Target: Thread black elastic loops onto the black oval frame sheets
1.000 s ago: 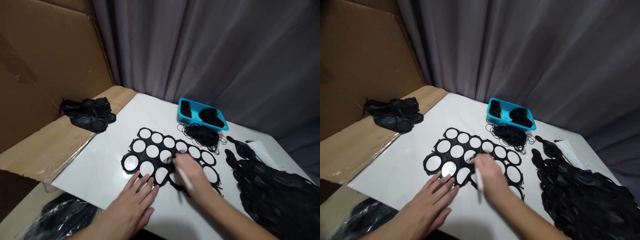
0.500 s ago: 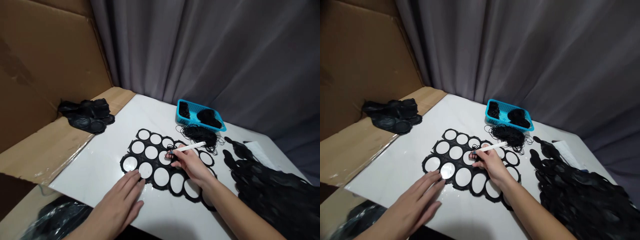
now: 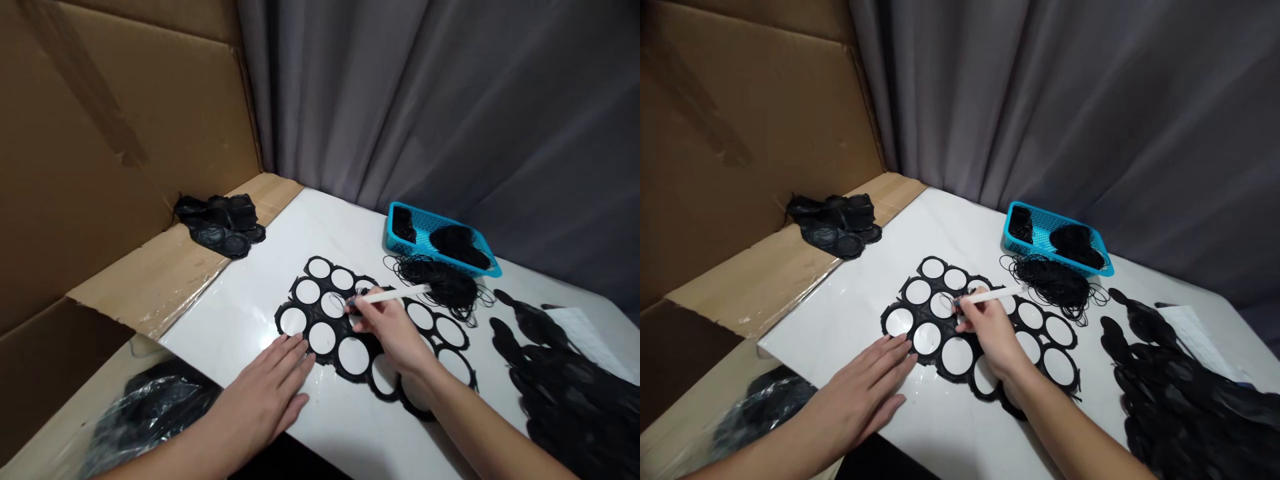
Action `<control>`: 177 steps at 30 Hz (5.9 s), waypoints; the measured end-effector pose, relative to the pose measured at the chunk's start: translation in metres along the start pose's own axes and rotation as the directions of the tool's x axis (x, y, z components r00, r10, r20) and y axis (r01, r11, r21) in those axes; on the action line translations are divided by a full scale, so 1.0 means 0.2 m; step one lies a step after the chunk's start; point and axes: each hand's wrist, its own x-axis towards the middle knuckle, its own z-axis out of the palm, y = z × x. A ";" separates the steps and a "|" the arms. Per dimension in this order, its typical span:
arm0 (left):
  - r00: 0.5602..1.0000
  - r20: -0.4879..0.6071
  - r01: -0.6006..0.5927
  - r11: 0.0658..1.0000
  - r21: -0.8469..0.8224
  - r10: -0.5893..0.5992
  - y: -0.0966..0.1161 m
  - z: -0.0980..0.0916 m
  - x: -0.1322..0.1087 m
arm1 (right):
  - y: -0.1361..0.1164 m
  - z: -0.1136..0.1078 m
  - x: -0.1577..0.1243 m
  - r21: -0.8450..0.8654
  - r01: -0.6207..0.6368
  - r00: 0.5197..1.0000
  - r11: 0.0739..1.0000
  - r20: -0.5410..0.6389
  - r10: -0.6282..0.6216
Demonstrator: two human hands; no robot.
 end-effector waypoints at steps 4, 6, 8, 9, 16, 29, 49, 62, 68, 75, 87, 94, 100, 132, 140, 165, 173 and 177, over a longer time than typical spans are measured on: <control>1.000 -0.014 0.017 1.000 -0.009 -0.017 0.00 0.02 -0.01 | 0.02 0.05 -0.08 -0.126 -0.026 0.973 0.992 0.226 0.054; 1.000 -0.012 0.021 1.000 -0.018 -0.021 0.00 0.02 -0.01 | 0.03 0.07 -0.12 -0.219 0.026 0.956 0.975 0.289 0.040; 1.000 -0.006 0.017 1.000 -0.011 -0.017 0.01 0.03 -0.01 | 0.04 0.08 -0.15 -0.311 0.089 0.944 0.946 0.330 0.020; 1.000 -0.004 0.015 1.000 -0.003 -0.015 0.01 0.03 -0.01 | 0.04 0.09 -0.15 -0.351 0.118 0.940 0.929 0.342 0.010; 1.000 0.001 0.002 1.000 0.023 -0.002 0.01 0.02 -0.01 | 0.03 0.12 -0.18 -0.461 0.226 0.931 0.858 0.363 -0.050; 0.998 0.030 0.048 0.999 -0.005 -0.047 0.01 0.03 -0.02 | 0.07 0.13 -0.21 -0.472 0.415 0.887 0.778 0.401 -0.229; 1.000 0.022 0.020 1.000 -0.013 -0.020 0.01 0.01 -0.01 | 0.06 0.14 -0.18 -0.528 0.369 0.912 0.765 0.362 -0.191; 0.997 0.053 0.056 0.998 -0.036 -0.054 0.02 0.00 0.01 | 0.03 -0.06 0.05 -0.655 0.445 0.843 0.610 0.077 -0.532; 0.997 0.052 0.064 0.997 -0.032 -0.062 0.01 0.03 -0.03 | -0.07 -0.20 0.24 -0.542 0.276 0.922 0.794 -0.084 -0.378; 0.991 -0.051 0.127 0.991 0.045 -0.125 -0.05 -0.04 -0.08 | -0.03 0.08 0.14 0.096 -0.102 0.984 0.990 0.155 0.086; 0.992 -0.056 0.116 0.991 0.063 -0.113 -0.09 -0.02 -0.11 | 0.04 0.29 -0.01 -0.336 0.258 0.884 0.906 0.460 -0.081; 0.993 -0.045 0.110 0.991 0.083 -0.106 -0.09 -0.02 -0.10 | 0.03 0.32 -0.02 -0.420 0.379 0.868 0.825 0.469 -0.160; 0.993 -0.057 0.105 0.989 0.105 -0.100 -0.08 -0.04 -0.09 | 0.04 0.33 -0.04 -0.443 0.464 0.844 0.767 0.483 -0.231; 0.988 -0.156 0.026 0.979 0.200 0.005 -0.12 0.01 -0.08 | -0.31 0.11 0.43 -0.651 0.575 0.706 0.495 0.091 -0.702; 0.983 -0.169 0.056 0.997 -0.057 -0.065 -0.25 -0.10 0.00 | -0.25 -0.13 0.19 0.066 0.109 0.990 0.992 0.081 -0.115; 0.992 -0.127 -0.010 0.985 -0.171 -0.012 -0.30 -0.03 0.39 | -0.08 -1.12 0.33 -0.215 0.129 0.783 0.968 -0.577 -0.232; 0.983 -0.048 -0.185 0.966 -0.181 0.179 -0.28 0.00 0.59 | -0.07 -1.13 0.08 -0.261 0.227 0.781 0.938 -0.526 -0.336; 0.964 -0.004 -0.263 0.944 -0.199 0.267 -0.17 0.01 0.71 | -0.02 -1.06 -0.05 -0.316 0.242 0.820 0.917 -0.439 -0.367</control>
